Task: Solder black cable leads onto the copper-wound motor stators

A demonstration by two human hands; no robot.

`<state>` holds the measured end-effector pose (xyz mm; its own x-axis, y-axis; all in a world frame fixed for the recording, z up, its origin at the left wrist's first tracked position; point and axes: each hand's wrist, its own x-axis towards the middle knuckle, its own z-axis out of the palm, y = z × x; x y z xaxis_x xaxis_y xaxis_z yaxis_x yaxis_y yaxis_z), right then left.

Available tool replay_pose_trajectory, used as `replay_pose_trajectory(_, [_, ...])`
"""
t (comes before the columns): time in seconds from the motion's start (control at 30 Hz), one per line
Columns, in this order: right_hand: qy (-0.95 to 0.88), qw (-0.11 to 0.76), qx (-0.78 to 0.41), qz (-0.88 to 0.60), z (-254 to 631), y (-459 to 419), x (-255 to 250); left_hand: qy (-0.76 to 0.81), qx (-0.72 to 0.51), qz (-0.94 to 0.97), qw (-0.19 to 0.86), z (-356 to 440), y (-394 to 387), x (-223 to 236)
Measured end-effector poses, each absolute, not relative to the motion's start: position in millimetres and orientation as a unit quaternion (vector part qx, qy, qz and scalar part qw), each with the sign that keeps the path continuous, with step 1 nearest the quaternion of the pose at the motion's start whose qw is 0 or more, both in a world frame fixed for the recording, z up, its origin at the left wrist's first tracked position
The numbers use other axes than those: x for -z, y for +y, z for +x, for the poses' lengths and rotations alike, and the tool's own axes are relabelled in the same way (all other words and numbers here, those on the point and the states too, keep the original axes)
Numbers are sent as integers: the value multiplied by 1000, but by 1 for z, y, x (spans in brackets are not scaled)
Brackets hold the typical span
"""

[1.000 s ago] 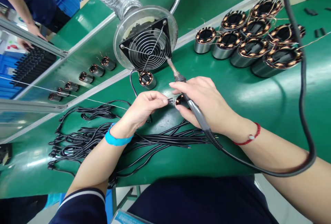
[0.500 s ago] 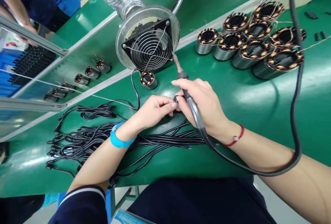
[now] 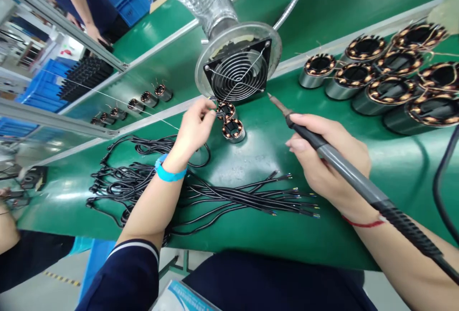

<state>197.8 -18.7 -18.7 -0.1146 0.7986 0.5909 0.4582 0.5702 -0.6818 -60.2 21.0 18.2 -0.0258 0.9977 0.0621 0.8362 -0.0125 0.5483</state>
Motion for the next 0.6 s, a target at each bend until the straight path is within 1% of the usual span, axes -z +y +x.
replay_pose_trajectory(0.1, [-710,516,-164,-449,202,-14,18,686,-113,697,176,-49,16,-24])
replay_pose_trajectory(0.2, [-705,519,-160,-456,206,-13,14,711,-14,666,225,-39,17,-34])
replay_pose_trajectory(0.27, [-709,514,-151,-459,207,-14,10,712,17,659,242,-35,19,-41])
replay_pose_trajectory(0.43, [-737,492,-102,-452,212,-14,-3,709,88,660,232,-50,17,-57])
replay_pose_trajectory(0.53, [-767,479,-91,-417,217,-10,-7,733,90,639,214,-74,27,-63])
replay_pose_trajectory(0.6, [-771,485,-97,-401,220,-7,-4,756,78,623,186,-91,48,-65])
